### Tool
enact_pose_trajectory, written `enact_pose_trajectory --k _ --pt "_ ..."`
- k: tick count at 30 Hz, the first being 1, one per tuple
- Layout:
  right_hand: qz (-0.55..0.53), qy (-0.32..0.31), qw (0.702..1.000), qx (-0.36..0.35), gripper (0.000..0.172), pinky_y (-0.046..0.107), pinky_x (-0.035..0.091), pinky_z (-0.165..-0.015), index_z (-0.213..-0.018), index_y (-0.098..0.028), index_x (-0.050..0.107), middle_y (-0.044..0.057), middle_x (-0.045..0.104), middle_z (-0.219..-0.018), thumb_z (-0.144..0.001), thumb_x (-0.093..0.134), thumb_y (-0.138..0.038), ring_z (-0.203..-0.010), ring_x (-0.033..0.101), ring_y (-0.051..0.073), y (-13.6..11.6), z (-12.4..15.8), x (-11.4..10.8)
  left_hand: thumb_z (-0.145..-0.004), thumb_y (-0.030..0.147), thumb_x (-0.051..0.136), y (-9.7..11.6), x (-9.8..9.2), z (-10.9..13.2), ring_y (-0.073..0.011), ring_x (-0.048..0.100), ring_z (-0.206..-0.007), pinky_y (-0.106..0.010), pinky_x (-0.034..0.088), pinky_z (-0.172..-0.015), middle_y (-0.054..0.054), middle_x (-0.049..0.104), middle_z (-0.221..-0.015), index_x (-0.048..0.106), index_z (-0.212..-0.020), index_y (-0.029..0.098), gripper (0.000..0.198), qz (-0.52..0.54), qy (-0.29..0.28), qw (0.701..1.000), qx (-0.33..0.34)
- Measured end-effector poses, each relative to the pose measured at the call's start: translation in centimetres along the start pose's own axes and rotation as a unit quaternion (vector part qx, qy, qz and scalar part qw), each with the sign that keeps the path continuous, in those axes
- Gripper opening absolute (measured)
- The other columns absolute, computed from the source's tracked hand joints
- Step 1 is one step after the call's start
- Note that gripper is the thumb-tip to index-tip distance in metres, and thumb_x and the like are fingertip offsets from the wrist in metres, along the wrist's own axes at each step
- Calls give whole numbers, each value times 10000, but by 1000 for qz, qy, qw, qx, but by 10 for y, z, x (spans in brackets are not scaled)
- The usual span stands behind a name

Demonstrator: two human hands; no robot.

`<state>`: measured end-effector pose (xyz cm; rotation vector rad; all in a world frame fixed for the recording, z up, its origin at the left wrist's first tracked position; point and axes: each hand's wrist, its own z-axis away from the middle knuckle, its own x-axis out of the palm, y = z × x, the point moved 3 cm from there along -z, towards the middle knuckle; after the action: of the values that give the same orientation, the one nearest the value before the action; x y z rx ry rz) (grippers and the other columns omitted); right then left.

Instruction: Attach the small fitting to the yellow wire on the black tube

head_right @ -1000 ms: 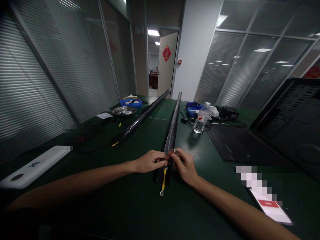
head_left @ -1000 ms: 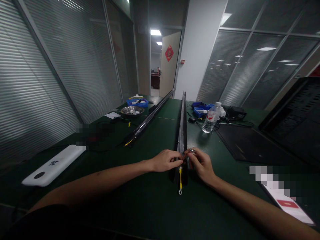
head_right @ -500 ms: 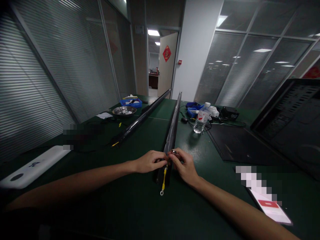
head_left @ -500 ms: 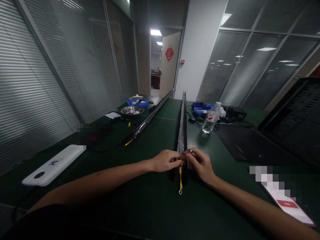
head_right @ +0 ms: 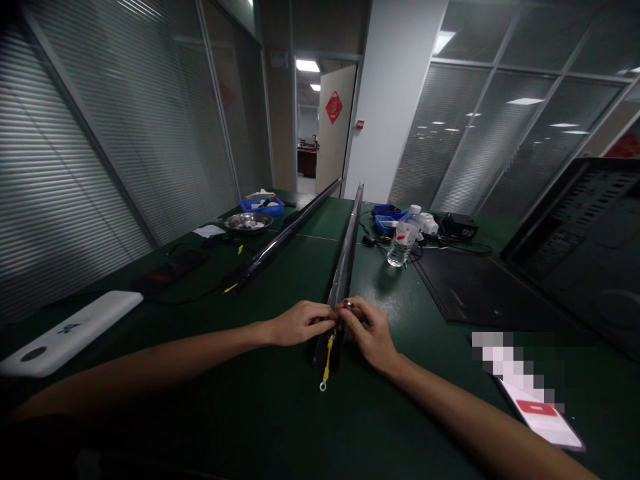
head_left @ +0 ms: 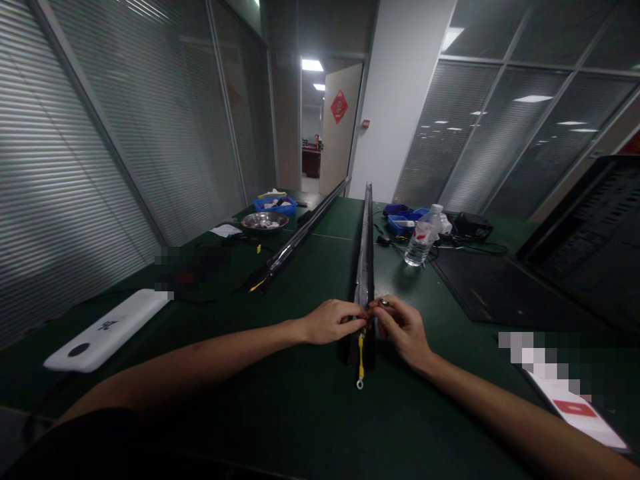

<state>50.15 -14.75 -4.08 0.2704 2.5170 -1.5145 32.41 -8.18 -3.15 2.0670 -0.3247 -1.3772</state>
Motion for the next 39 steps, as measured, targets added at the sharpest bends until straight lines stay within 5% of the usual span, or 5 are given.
enact_pose_trajectory --k 39 --pt "3 -7 1000 -1 172 218 443 -474 -971 -185 663 -7 634 -722 -981 623 -353 -503 549 106 0 -2 1 -1016 298 507 -3 3 0 -133 565 -748 -203 392 -678 -7 620 -870 657 -1009 155 207 -25 3 1000 -6"
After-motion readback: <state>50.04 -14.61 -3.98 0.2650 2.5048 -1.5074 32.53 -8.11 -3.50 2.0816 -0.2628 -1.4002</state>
